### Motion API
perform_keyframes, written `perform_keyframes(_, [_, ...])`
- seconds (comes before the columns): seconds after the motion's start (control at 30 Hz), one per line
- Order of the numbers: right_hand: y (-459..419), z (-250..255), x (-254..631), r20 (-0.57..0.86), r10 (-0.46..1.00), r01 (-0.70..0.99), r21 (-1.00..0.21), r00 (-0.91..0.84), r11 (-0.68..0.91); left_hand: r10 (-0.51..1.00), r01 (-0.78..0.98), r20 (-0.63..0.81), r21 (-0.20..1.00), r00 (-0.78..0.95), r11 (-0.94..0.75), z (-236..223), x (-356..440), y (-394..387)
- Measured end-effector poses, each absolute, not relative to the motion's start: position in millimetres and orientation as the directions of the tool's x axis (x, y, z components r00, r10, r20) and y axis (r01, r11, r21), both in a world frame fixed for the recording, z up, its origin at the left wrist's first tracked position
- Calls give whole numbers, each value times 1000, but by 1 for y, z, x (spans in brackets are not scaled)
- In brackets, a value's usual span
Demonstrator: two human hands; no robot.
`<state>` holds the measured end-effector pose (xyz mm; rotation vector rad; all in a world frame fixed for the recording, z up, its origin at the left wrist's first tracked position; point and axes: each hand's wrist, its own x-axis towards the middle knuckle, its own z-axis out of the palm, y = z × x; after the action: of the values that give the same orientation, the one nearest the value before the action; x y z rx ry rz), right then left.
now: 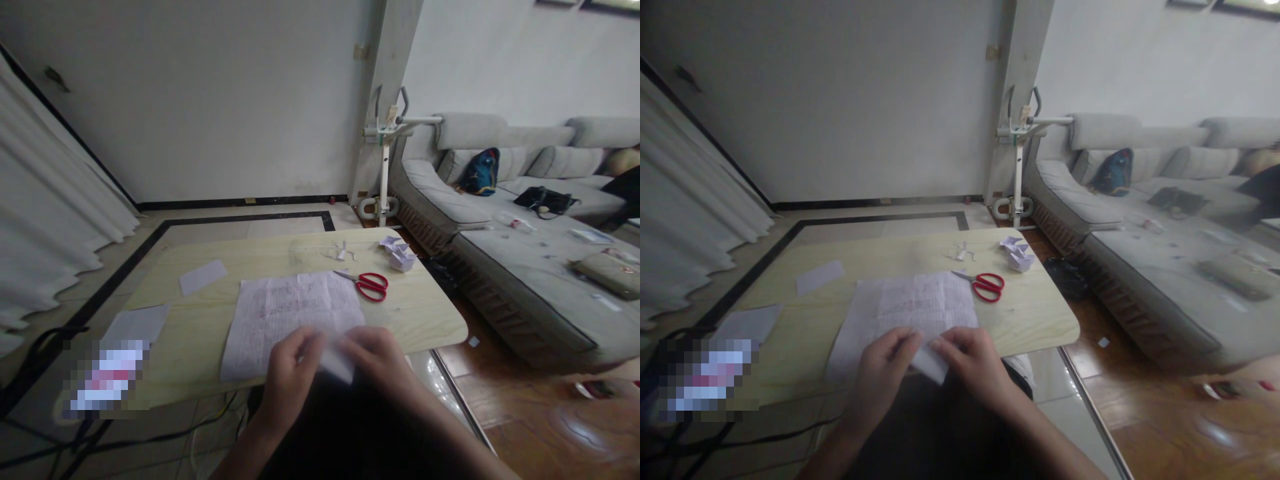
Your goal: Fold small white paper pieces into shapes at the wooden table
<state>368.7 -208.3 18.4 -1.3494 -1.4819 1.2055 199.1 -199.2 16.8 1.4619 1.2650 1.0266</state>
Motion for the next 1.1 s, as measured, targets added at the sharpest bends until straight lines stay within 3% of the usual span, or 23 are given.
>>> perform_keyframes(0.2, [-205,20,373,-13,987,238,-971,-158,25,988,238,17,970,152,-53,15,198,-197])
perform_keyframes(0.5, [-202,33,372,16,985,162,-986,-172,44,938,269,52,951,343,-151,20,196,-200])
perform_keyframes(0.97, [-209,32,356,-10,998,-65,-998,-63,-15,978,270,72,955,198,-125,25,198,-205])
perform_keyframes(1.1, [-208,30,355,-21,999,-60,-998,-47,-24,976,280,101,948,193,-154,26,199,-207])
